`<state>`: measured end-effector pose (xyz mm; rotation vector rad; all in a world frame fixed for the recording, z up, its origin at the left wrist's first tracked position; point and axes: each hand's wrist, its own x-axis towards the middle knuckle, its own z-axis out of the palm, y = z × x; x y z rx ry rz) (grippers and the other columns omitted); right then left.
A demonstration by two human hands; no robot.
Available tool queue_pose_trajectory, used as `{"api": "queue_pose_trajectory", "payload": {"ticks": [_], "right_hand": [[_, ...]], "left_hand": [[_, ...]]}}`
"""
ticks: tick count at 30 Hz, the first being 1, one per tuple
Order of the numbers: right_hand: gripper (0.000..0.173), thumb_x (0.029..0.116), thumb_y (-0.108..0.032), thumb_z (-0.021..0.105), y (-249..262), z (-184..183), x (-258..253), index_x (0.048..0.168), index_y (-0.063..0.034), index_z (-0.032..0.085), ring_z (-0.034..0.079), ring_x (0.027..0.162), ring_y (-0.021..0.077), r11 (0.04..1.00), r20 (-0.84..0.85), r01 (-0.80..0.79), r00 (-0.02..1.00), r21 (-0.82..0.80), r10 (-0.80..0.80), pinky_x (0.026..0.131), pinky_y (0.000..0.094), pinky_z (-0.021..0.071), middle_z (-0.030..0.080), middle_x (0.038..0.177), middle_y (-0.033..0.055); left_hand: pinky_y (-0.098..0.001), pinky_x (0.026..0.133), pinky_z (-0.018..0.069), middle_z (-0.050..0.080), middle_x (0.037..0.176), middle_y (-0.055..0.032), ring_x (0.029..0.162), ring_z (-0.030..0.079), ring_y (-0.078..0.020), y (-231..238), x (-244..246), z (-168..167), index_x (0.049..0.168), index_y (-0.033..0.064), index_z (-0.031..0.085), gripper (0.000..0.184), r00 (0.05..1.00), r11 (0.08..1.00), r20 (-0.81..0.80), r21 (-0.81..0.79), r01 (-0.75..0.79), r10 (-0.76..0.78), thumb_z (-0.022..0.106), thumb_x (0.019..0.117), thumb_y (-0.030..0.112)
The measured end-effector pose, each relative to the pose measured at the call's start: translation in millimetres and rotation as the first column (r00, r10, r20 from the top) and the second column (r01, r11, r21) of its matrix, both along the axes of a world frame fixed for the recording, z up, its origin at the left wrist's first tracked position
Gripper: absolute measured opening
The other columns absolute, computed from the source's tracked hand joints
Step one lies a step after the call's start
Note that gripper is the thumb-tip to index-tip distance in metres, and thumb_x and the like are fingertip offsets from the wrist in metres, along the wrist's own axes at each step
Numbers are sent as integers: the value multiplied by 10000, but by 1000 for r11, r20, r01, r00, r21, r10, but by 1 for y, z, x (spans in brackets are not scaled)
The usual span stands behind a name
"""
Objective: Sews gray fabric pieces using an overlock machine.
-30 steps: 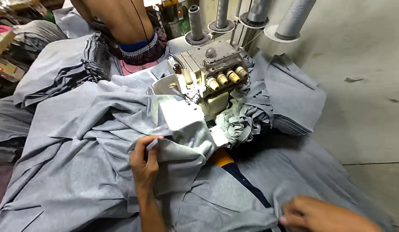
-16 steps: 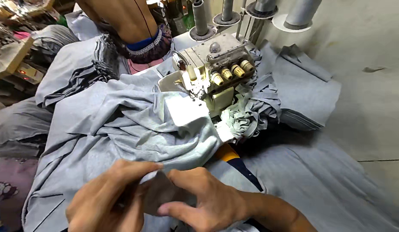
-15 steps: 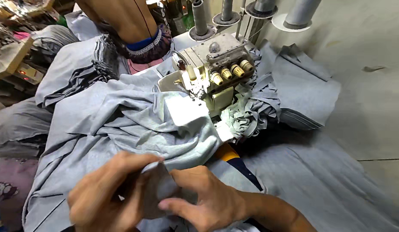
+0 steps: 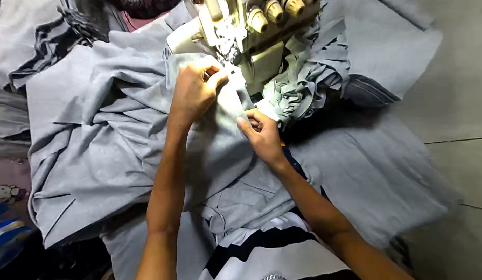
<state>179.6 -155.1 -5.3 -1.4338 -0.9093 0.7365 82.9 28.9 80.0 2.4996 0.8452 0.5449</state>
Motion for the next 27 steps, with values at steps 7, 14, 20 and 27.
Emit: {"api": "queue_pose_trajectory", "payload": {"ticks": [7,14,20,27], "right_hand": [[163,1032,-207,633,-2,-5,3,1133,-83,657,620,598,79,996,42,79,996,41,-81,520,231,526,681,794,27],[165,1032,-203,634,-3,-10,2,1137,-77,654,623,629,65,991,49,119,991,66,-122,545,212,531,678,820,24],[161,1027,-180,633,-5,-11,3,1146,-72,645,619,635,54,986,51,135,989,102,-140,557,207,533,659,785,10],[128,1024,-164,636,-4,-14,5,1111,-71,646,578,587,50,980,61,164,983,109,-171,521,196,498,629,745,3]], "left_hand": [[-247,738,501,687,878,-8,762,614,-41,1,5,-4,992,91,728,214,992,994,92,-80,-80,87,628,1007,280],[-202,715,477,672,849,16,738,582,4,-3,8,-3,967,83,727,206,990,987,105,-139,-74,89,617,1015,251],[-216,728,488,670,889,-11,761,593,-25,-2,3,-3,1041,69,706,206,990,987,104,-141,-80,95,622,1011,254],[-224,721,489,689,885,3,749,604,-21,-7,12,-4,1027,89,722,223,977,980,112,-105,-168,179,593,1020,270]]}}
